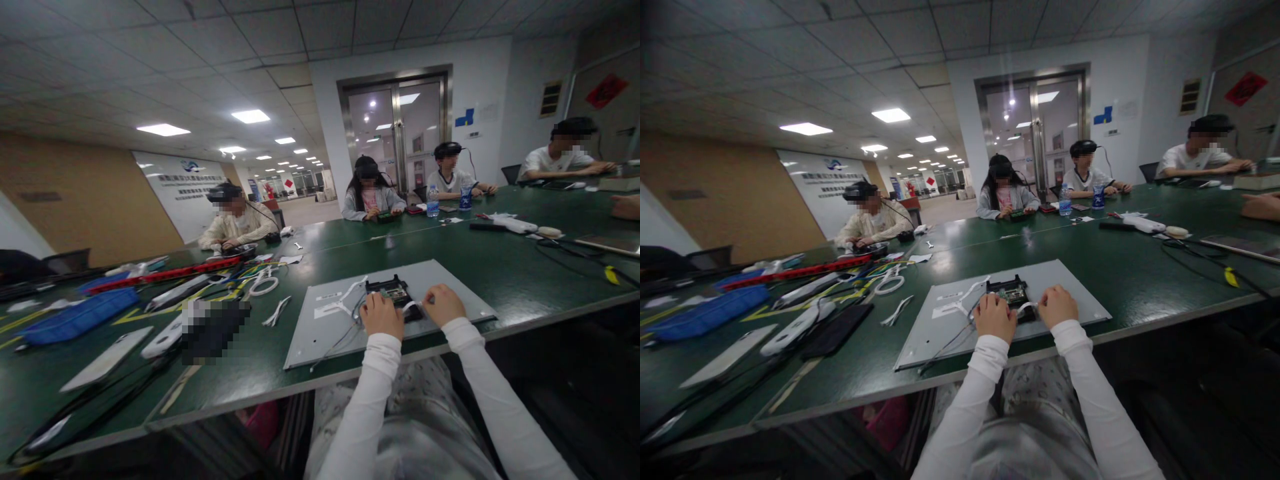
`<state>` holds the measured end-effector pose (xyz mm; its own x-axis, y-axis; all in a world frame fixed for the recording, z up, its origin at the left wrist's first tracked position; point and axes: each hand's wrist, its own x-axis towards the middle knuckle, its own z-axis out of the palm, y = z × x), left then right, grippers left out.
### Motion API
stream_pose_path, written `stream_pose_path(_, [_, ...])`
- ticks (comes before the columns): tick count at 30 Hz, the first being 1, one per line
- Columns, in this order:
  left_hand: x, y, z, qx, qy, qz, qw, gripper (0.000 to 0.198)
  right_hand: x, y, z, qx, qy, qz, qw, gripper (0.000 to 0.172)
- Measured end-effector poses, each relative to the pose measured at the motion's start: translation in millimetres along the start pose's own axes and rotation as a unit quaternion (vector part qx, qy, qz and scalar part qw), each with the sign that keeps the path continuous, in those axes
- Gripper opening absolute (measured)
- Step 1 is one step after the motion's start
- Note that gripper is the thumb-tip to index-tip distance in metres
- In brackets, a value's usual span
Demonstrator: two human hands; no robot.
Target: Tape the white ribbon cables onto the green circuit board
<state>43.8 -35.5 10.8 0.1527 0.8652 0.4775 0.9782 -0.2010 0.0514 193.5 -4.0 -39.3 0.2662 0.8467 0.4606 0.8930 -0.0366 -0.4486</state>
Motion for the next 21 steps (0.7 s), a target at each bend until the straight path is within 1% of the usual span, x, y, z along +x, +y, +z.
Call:
stream_pose_path(5, [-0.2, 0.1, -1.1, 0.005, -0.006, -0.004, 1.0, 0.018, -2.0, -5.9, -6.0, -0.023, -0.031, 0.028, 0.999, 0.012])
stream_pose_path(11, [-0.4, -0.1, -0.4, 0.001, -0.002, 0.0, 1.0, 0.018, -7.9, -10.6, -13.3, -0.031, -0.021, 0.02, 0.999, 0.017])
stream_pose_path(17, [0.2, -0.9, 1.5, -0.002, 0.009, 0.002, 1.0, 0.019, -5.5, -9.5, -11.8, -0.038, -0.038, 0.027, 0.998, 0.018])
stream_pose_path(21, [0.0, -0.4, 0.2, -0.011, 0.013, 0.002, 1.0, 0.017, -2.5, -7.1, -7.5, -0.038, -0.038, 0.036, 0.998, 0.031])
